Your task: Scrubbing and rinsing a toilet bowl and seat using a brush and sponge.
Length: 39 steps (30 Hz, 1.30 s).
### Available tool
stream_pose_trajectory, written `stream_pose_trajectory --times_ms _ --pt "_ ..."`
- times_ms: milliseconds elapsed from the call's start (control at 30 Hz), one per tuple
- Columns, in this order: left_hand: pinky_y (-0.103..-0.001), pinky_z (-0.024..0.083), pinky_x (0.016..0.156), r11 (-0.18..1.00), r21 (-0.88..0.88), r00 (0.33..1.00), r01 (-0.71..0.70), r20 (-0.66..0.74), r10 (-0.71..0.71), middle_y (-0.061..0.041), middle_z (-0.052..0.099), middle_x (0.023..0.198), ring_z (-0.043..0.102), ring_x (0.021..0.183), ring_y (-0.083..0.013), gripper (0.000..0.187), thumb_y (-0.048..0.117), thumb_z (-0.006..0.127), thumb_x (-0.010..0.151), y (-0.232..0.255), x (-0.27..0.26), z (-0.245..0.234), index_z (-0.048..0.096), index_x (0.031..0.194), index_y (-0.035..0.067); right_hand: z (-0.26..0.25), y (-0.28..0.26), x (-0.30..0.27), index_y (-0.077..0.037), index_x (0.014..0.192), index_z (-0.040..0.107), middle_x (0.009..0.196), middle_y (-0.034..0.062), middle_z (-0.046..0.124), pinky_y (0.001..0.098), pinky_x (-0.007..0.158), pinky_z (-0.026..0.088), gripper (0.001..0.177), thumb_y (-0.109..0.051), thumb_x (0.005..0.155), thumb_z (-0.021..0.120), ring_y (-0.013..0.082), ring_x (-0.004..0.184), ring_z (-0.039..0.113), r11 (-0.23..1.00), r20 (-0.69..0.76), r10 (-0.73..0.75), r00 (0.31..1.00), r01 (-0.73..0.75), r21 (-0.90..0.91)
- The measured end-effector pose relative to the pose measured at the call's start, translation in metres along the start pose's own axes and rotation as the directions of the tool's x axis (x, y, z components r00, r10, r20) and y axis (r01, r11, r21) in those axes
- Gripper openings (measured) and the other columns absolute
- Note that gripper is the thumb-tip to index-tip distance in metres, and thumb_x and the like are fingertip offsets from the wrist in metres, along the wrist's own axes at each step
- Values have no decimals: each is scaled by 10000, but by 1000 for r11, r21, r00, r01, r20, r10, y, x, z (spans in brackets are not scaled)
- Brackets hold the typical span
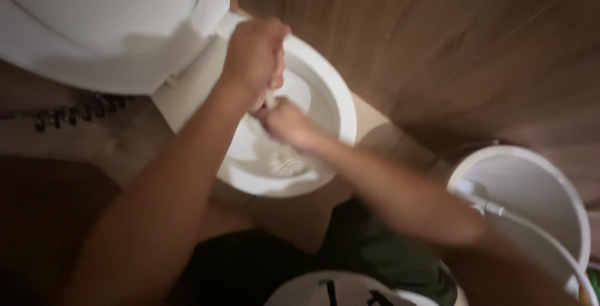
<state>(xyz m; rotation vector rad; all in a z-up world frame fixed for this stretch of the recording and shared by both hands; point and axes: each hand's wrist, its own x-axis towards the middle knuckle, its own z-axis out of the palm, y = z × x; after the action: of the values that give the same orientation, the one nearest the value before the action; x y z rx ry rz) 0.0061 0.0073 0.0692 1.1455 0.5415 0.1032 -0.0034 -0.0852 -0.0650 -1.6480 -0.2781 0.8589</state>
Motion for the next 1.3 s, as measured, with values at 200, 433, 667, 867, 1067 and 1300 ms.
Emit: stream_pose_trajectory --times_ms 200,433,667,867,1067,1300 --pt "-273 258 278 953 281 993 -116 -3 122 1 225 396 299 278 -114 436 147 579 905 -13 -10 -17 426 499 112 15 6 -16 30 934 749 850 263 709 512 839 523 220 -110 930 580 385 852 697 963 -198 -267 943 271 -8" --pt "-336 296 473 844 -421 897 -332 134 420 9 163 480 259 396 -147 351 221 390 991 -86 -20 -93 283 659 173 3 33 -5 -116 1152 715 874 133 756 512 800 592 310 -284 912 614 362 929 762 739 -52 -150 987 77 -669" --pt "-408 396 759 627 -247 593 -739 202 779 -7 361 506 390 532 -185 442 98 313 1010 -107 -40 -88 309 574 167 -35 12 43 -183 1084 624 896 200 756 579 806 572 257 -376 951 518 450 865 735 326 437 -455 776 602 -729" --pt "-425 313 591 684 -449 664 -575 233 710 -61 301 505 322 470 -240 363 100 437 921 -124 -56 -108 310 582 112 -35 61 23 -214 1170 648 870 148 774 550 742 588 345 -355 856 625 402 816 754 314 461 -340 820 560 -766" --pt "-341 443 511 116 370 259 -922 365 894 -54 548 555 523 460 -270 398 168 523 956 -96 -44 -112 586 573 79 -27 60 83 -156 1201 632 933 129 765 559 738 571 387 -352 866 621 388 827 745 234 522 -553 650 722 -651" --pt "-337 417 472 475 122 474 -872 453 755 -13 424 511 368 441 -187 378 -35 620 858 -73 -44 -91 453 535 65 -31 59 141 -271 1042 619 726 29 690 469 573 568 278 -481 984 447 296 611 703 -14 530 -779 335 835 -550"
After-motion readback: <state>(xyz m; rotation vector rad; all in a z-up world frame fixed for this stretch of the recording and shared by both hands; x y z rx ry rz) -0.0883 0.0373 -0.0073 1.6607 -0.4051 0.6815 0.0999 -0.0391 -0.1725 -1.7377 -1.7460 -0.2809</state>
